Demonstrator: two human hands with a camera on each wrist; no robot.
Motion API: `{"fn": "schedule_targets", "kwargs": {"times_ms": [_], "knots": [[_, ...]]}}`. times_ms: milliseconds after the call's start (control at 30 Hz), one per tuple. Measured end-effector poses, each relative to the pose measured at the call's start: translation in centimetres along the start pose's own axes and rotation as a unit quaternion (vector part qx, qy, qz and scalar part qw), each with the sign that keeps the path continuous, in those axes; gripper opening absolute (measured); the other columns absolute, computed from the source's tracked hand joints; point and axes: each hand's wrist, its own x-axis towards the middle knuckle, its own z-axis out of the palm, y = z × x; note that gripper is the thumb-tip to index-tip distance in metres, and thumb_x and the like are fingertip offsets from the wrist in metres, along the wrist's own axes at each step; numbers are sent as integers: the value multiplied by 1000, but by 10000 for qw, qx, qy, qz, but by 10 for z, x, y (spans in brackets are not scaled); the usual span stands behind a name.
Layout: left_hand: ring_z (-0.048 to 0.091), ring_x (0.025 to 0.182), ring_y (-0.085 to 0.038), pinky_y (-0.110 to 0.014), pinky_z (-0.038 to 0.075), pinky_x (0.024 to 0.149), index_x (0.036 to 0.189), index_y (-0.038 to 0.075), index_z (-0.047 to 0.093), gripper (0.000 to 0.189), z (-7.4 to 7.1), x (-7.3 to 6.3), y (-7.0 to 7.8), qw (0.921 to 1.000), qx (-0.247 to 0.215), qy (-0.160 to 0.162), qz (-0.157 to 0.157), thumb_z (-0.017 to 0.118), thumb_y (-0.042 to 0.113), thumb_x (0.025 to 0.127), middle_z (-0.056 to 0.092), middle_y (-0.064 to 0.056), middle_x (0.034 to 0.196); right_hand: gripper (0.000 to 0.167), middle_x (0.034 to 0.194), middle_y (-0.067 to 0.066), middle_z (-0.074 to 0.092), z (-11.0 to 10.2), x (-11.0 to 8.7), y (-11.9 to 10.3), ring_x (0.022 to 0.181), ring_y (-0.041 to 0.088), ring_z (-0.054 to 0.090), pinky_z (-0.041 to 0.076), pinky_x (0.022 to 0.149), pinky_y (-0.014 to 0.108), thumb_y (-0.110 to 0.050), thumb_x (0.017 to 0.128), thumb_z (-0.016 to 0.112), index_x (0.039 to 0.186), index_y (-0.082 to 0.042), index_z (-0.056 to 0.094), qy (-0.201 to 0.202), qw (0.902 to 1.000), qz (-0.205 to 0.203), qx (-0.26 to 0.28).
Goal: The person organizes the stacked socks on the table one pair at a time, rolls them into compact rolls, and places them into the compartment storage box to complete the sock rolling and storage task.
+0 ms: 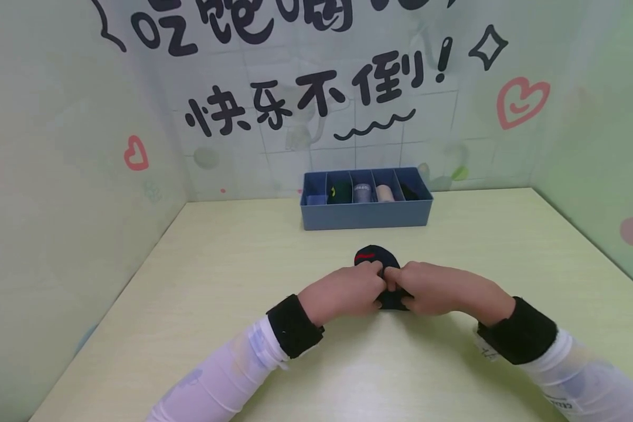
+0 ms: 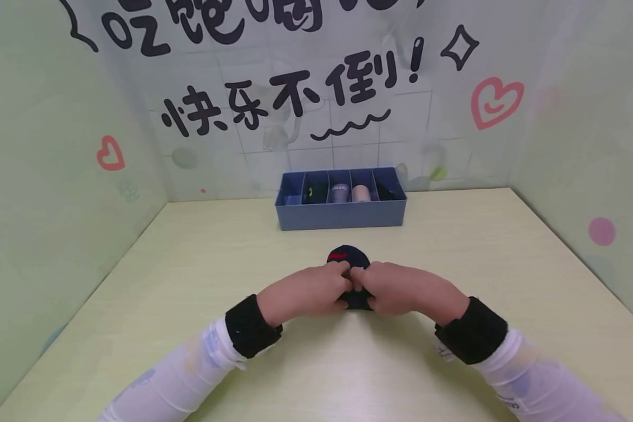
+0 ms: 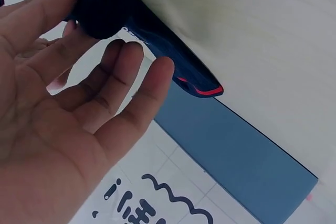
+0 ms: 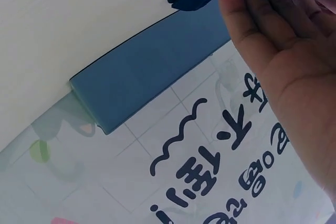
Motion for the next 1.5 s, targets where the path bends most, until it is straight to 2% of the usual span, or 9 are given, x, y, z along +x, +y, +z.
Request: {"fn": "schedule_targets", "kwargs": {"times_ms": [133,267,467,633,833,900,1067,1233,1500], "knots": [[59,94,-13,-25,60,83,116,13,78,25,1,1,1,9999,80,-87,-55,71,33,104,63,-3,110,16,86,-5,62,3,-1,-1,77,10,56,53,73,30,0,92,75,93,-15,68,497,9956,-145,-781],[62,97,-12,-28,61,84,115,15,78,24,2,1,1,9997,73,-184,-174,70,34,104,66,-1,113,17,83,-3,61,6,-2,-5,76,11,56,55,71,31,0,86,81,86,-16,75,980,9815,-333,-1610],[64,94,-12,-30,62,82,114,15,79,24,2,0,1,9994,136,-129,-301,69,34,105,67,-1,111,12,78,-1,62,7,-1,-14,71,12,56,55,68,27,0,87,83,86,-12,77,855,9665,-438,-2382],[62,93,-13,-31,63,84,114,14,78,23,1,2,-1,9993,123,-151,-319,67,33,106,67,-1,111,14,77,1,59,8,-1,-17,69,14,54,53,65,28,-2,86,81,79,-10,72,871,9612,-535,-2562],[64,98,-14,-31,62,91,119,13,77,26,2,5,-3,9990,71,-279,-332,65,33,107,68,-3,115,10,80,5,65,11,1,-18,75,18,58,57,75,31,-10,88,85,90,-6,75,910,9458,-578,-3064],[64,97,-14,-31,62,92,118,13,77,26,3,5,-3,9990,53,-306,-313,64,32,107,67,-3,116,11,79,5,65,12,2,-18,75,18,58,57,75,31,-9,87,85,90,-6,75,920,9444,-579,-3102],[60,89,-12,-26,59,88,114,11,77,25,3,5,-3,9991,-34,-409,-127,63,31,108,64,-3,111,13,76,2,63,14,1,-15,73,17,57,56,73,31,-11,83,85,85,-8,73,884,9554,-591,-2754],[56,84,-12,-24,55,84,109,10,75,22,2,5,-4,9989,-109,-447,90,60,26,109,64,-2,105,14,74,-2,59,12,3,-9,69,13,52,52,69,30,-11,85,83,80,-12,70,714,9738,-553,-2085],[58,81,-13,-24,52,80,115,8,63,17,1,6,-4,9968,-707,-365,71,62,23,108,64,-2,94,13,77,-8,59,8,4,2,70,7,50,50,71,27,-9,91,78,83,-17,72,355,9929,-467,-1037]]}}
